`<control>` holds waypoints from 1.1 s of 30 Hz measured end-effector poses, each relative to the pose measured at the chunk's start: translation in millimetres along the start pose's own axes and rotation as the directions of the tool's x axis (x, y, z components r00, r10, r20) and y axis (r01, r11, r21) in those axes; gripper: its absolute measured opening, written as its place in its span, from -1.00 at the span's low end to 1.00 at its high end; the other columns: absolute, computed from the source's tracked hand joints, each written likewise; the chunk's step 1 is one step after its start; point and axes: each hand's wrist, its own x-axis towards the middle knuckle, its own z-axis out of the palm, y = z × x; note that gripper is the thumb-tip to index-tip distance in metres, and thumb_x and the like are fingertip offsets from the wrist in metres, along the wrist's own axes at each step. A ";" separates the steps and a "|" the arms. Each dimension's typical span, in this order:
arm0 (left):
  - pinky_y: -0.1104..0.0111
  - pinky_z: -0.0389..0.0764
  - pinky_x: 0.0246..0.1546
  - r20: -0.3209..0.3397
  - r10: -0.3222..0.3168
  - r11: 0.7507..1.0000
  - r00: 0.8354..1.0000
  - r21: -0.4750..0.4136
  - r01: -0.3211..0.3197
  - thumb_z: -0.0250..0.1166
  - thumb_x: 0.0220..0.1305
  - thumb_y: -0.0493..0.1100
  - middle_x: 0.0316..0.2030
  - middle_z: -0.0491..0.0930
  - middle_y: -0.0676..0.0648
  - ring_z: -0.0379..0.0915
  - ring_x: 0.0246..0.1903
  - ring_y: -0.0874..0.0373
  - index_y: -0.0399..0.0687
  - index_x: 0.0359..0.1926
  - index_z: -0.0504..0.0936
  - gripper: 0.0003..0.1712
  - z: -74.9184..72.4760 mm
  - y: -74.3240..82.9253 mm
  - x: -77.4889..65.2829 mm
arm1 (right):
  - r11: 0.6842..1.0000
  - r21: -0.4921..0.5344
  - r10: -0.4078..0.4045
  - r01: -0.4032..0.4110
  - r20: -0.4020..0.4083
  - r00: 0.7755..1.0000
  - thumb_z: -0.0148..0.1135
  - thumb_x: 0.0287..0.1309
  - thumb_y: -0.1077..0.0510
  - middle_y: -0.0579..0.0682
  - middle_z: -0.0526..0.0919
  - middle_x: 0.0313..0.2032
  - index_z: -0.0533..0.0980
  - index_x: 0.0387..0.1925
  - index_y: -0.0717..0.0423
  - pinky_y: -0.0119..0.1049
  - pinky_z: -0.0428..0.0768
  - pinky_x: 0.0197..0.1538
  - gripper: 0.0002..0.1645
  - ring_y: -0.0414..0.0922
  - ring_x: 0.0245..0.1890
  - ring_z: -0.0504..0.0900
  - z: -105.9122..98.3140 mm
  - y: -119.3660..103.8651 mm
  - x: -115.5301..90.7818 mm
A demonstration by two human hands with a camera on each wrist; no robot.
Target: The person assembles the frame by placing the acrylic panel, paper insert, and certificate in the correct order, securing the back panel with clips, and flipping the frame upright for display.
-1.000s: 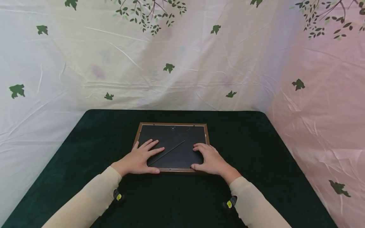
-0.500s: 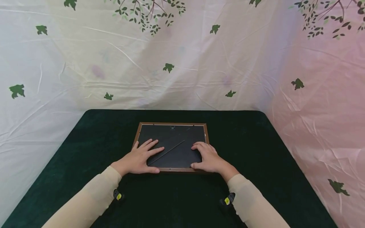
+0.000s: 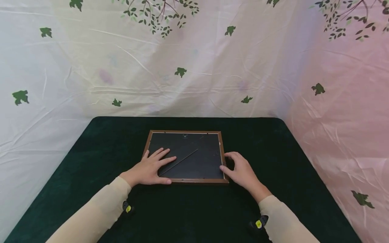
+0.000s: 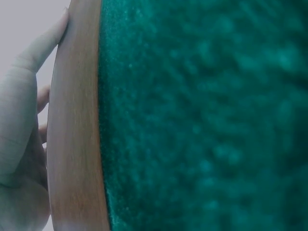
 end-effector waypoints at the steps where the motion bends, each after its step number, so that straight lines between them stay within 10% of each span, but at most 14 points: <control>1: -0.37 -0.17 0.24 0.003 -0.003 1.000 1.000 0.001 0.003 -0.05 -0.05 0.71 0.51 -0.13 -0.05 -0.28 0.47 -0.12 0.44 0.48 0.05 0.09 0.3 -0.2 0.1 | 1.000 -0.007 0.021 -0.021 -0.003 1.000 0.29 0.17 -0.17 0.08 0.47 0.14 0.40 0.19 0.04 0.11 0.47 0.08 -0.35 0.05 0.12 0.47 -0.7 2.5 -2.9; 33: -0.37 -0.18 0.24 -0.003 0.002 1.000 1.000 -0.011 -0.002 -0.04 -0.04 0.70 0.51 -0.12 -0.05 -0.29 0.46 -0.14 0.44 0.47 0.07 0.08 1.9 -1.6 0.1 | 0.980 -0.120 -0.160 0.156 -0.026 0.987 0.30 0.20 0.04 0.03 0.51 0.16 0.59 0.00 0.07 0.08 0.48 0.11 -0.65 0.03 0.17 0.47 3.2 -5.8 -15.0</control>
